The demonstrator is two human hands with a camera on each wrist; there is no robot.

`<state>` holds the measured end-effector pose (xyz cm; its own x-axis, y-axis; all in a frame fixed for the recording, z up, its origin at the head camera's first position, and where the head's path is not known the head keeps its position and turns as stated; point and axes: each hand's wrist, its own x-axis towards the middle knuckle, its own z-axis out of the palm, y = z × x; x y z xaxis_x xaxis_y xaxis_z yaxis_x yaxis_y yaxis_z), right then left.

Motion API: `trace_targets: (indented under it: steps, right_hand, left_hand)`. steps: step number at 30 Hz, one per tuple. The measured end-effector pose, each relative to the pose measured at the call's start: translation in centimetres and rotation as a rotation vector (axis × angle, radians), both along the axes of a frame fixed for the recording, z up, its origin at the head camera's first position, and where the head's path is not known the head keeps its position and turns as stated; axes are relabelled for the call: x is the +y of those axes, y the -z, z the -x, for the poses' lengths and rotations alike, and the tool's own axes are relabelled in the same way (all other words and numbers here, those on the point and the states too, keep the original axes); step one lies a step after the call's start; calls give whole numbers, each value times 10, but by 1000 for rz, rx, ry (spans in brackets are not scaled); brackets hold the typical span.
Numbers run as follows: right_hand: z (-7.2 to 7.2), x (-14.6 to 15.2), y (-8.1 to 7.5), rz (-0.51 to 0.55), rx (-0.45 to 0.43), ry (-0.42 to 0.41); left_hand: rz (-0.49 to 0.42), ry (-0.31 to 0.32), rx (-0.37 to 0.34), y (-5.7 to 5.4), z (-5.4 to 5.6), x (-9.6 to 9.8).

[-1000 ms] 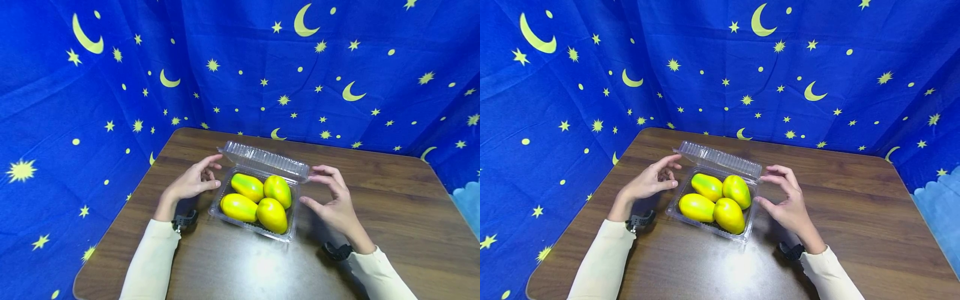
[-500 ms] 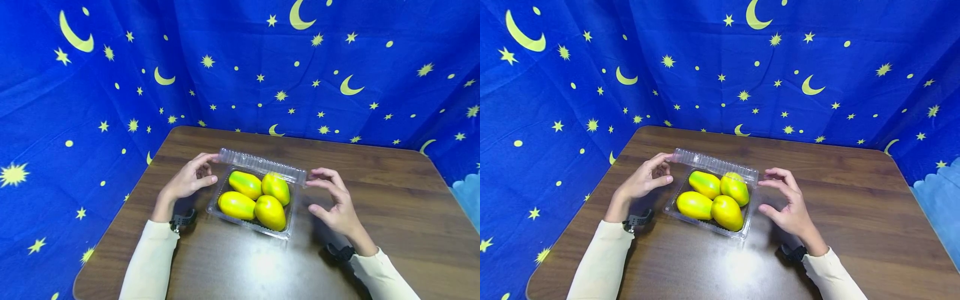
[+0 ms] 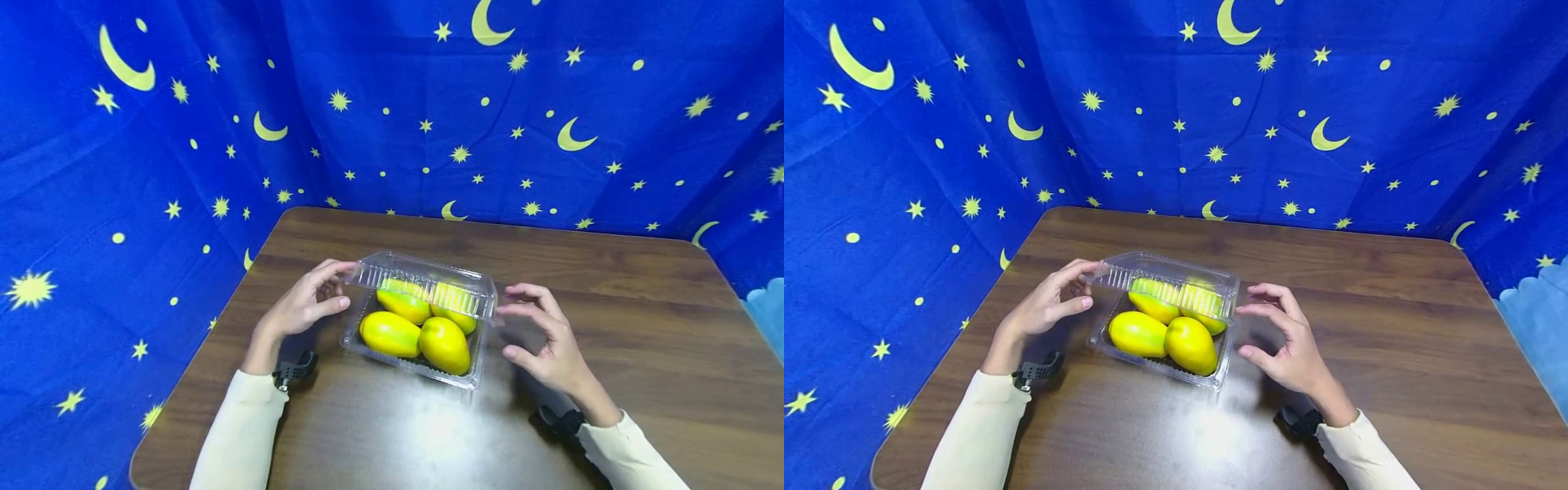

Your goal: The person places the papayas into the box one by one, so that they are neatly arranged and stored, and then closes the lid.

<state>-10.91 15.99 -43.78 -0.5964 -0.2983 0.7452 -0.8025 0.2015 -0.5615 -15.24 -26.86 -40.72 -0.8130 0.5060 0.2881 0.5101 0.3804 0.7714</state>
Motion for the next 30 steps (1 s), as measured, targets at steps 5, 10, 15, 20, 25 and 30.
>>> trace_targets:
  steps: [5,10,15,20,25,30]
  right_hand:
    - [-5,-2,3,20,-2,21]
    - [-13,-6,5,11,-51,50]
    - [-20,-9,5,-67,-119,102]
    - [-28,-12,7,-134,-222,168]
    - [-37,-15,12,-139,-317,195]
    - [-46,-21,12,-117,-369,208]
  left_hand:
    - [-9,37,28,0,-1,-2]
    - [33,15,21,3,-6,-5]
    - [52,7,-11,6,-9,-7]
    - [48,10,-37,10,-11,-8]
    - [43,9,-54,15,-11,-7]
    - [42,14,-64,17,-12,-5]
